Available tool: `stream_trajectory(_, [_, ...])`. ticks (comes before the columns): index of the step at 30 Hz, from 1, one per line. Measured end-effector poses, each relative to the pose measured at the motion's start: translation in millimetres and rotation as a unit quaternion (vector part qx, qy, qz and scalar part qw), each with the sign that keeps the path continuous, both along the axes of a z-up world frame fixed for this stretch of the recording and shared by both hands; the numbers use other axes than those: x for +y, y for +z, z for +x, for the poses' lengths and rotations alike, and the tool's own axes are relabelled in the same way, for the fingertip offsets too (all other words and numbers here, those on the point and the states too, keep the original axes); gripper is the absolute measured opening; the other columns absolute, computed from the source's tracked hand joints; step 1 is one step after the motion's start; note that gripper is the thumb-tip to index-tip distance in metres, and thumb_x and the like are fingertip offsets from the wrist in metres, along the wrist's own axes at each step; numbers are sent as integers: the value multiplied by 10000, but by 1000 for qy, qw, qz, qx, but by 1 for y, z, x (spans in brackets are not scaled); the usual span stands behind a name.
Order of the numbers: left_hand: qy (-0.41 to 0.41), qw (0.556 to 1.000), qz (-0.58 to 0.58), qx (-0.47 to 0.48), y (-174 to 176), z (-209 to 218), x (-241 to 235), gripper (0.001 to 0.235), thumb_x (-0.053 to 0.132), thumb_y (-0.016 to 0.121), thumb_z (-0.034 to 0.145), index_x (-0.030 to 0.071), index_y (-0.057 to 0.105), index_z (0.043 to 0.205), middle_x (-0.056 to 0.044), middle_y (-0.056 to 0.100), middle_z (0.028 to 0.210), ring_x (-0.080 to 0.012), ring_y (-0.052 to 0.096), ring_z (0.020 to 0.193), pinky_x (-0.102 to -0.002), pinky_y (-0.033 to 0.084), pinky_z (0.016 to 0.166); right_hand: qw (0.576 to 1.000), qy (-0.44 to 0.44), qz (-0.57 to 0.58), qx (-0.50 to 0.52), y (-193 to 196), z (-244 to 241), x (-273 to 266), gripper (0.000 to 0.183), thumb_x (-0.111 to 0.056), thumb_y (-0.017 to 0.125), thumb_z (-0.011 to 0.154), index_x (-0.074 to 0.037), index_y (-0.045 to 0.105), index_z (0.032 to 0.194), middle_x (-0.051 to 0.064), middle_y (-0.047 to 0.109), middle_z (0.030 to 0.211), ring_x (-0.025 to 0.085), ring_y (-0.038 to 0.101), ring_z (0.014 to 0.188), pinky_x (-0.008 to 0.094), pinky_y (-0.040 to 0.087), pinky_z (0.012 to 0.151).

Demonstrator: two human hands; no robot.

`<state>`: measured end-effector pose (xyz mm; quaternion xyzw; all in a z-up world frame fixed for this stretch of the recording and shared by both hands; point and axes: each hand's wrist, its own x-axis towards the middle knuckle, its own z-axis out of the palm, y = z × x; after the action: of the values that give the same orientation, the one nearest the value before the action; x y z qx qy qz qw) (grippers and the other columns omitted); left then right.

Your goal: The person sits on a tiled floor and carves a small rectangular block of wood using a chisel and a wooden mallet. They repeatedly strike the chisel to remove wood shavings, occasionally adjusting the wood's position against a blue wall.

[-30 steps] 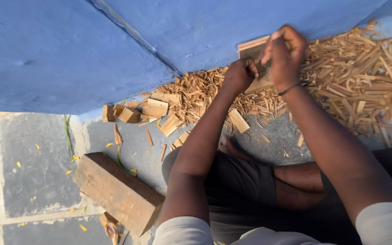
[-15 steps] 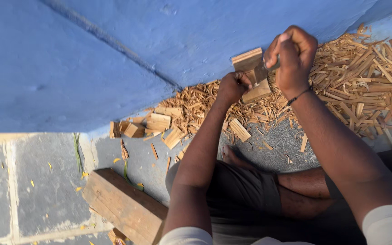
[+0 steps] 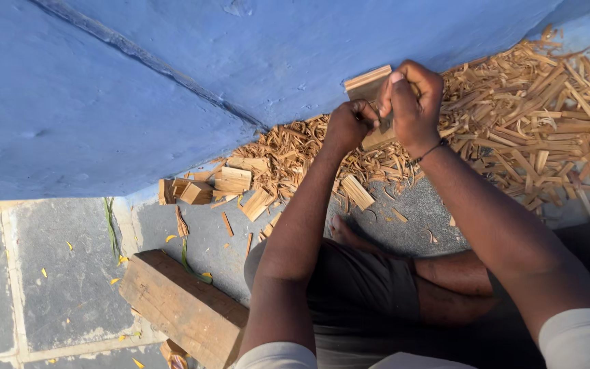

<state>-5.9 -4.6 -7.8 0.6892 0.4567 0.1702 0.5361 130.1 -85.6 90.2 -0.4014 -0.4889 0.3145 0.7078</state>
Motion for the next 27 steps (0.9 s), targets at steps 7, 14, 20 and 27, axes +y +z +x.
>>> stream_trajectory(7, [5,1000,1,-24,-33,-7,-7,146,-44,798,760,88,745,794,-41,770,775,-119,688,667,-298,559,605,1000,-21,0,-6,-5,-2,-8,436,-232,506,1181,-45,469,789,47,532,642,110,516,565,284,450,569])
stream_trajectory(14, [25,1000,15,10,-21,-2,-1,104,-21,780,794,76,756,767,-43,766,734,-115,708,649,-287,578,629,999,-34,22,-9,-3,-1,0,400,-247,511,1163,-62,471,810,34,531,644,97,506,566,269,447,553])
stream_trajectory(20, [32,998,-56,-26,-10,2,6,107,-15,766,818,78,729,781,-31,759,737,-90,700,640,-296,602,617,1000,-10,21,-3,-2,0,8,405,-243,516,1139,-65,477,778,31,530,648,107,512,549,293,458,542])
stream_trajectory(27, [18,994,-65,-90,-30,3,20,120,-67,745,819,50,728,795,-84,764,776,-117,688,652,-310,589,613,1000,3,-5,-27,-3,-5,10,384,-224,509,1157,-78,468,805,42,531,678,104,493,524,284,459,523])
